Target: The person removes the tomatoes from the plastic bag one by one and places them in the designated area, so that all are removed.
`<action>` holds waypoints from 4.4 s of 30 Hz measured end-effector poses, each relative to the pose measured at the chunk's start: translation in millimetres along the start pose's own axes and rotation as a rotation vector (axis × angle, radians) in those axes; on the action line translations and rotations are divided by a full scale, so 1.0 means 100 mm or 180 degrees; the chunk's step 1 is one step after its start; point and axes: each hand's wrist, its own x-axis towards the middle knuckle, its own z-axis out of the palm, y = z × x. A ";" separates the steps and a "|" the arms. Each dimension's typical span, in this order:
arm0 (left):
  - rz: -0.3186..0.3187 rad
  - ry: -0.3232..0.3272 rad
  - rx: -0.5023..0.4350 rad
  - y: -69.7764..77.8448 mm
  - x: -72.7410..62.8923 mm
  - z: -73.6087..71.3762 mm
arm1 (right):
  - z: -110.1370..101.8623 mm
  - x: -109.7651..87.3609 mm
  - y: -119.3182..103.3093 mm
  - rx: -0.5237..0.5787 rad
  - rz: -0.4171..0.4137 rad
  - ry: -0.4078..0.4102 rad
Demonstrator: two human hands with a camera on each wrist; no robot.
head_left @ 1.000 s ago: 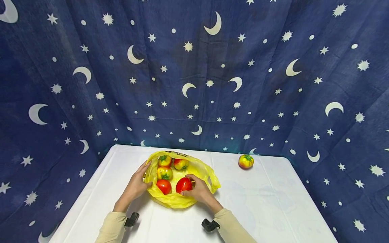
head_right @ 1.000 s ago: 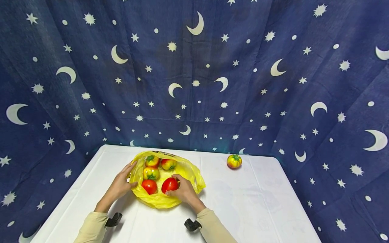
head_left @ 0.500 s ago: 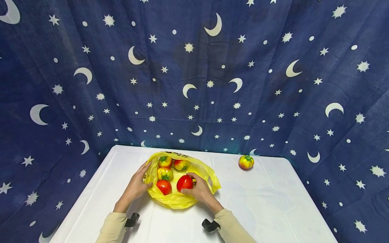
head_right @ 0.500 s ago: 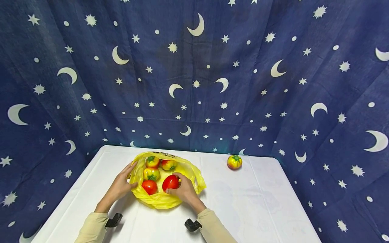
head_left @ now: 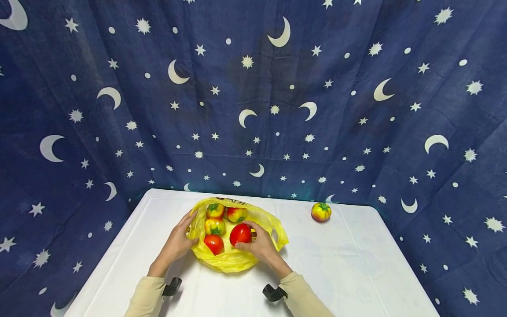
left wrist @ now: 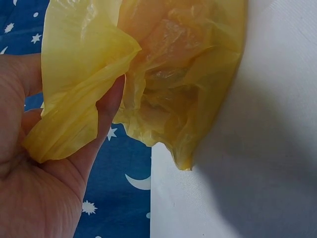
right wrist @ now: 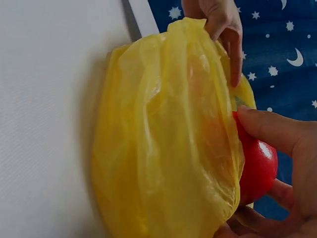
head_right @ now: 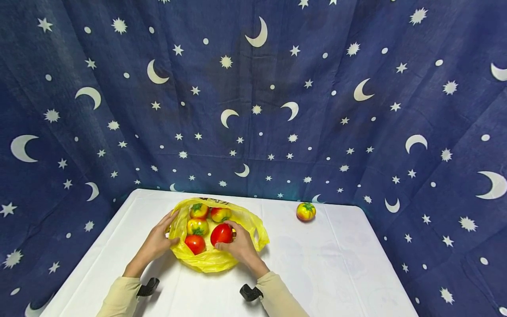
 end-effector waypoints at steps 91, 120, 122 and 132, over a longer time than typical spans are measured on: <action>-0.0101 -0.0045 -0.0027 0.01 -0.01 0.06 | -1.18 -0.19 0.10 0.0090 0.0213 0.1168; -0.0149 -0.0142 -0.0043 0.03 -0.04 0.02 | -1.76 -0.28 0.36 0.0637 0.0416 0.1420; -0.0169 -0.0152 -0.0040 0.02 -0.04 0.02 | -1.77 -0.29 0.38 0.0683 0.0424 0.1429; -0.0178 -0.0140 -0.0025 -0.01 -0.01 0.03 | -1.76 -0.30 0.53 0.0148 0.0524 0.1495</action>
